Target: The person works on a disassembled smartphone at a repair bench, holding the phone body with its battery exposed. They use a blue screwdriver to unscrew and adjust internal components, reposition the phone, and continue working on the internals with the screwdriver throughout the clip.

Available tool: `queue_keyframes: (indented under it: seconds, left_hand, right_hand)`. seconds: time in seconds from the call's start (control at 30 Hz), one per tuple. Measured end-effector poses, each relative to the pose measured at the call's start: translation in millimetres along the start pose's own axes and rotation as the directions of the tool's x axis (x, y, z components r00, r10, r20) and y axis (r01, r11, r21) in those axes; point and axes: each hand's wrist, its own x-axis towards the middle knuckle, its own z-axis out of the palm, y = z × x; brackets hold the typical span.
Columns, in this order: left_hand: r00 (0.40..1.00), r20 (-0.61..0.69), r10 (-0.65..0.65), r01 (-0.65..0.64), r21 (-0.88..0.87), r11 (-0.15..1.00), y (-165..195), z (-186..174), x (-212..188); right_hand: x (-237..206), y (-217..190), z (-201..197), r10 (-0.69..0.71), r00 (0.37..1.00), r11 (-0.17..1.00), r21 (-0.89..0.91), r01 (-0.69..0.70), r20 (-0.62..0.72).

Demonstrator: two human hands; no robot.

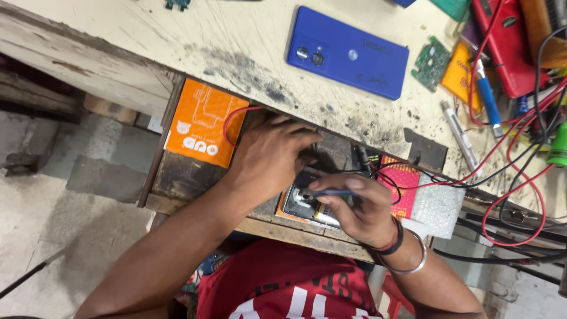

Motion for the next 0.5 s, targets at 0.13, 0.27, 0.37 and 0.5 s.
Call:
queue_keyframes:
  seconds: [0.13, 0.27, 0.37, 0.5]
  left_hand:
    - [0.997, 0.048, -0.055, 0.052, 0.049, 0.997, -2, 4, -1]
    - [0.997, 0.017, -0.069, 0.068, 0.068, 0.995, -2, 5, 1]
    - [0.987, 0.043, -0.155, 0.152, 0.069, 0.986, 4, 2, 5]
    - [0.996, -0.089, 0.003, -0.001, 0.020, 1.000, 11, -2, 7]
  right_hand:
    - [4, -12, -13, 0.047, 0.985, 0.999, 0.001, -0.047, -0.164]
    - [37, -36, -33, 0.193, 0.947, 0.980, 0.094, -0.175, -0.257]
    - [65, -70, -47, 0.252, 0.967, 0.954, -0.174, -0.245, 0.019]
    - [89, -116, -54, -0.064, 0.871, 0.986, -0.103, 0.130, 0.488]
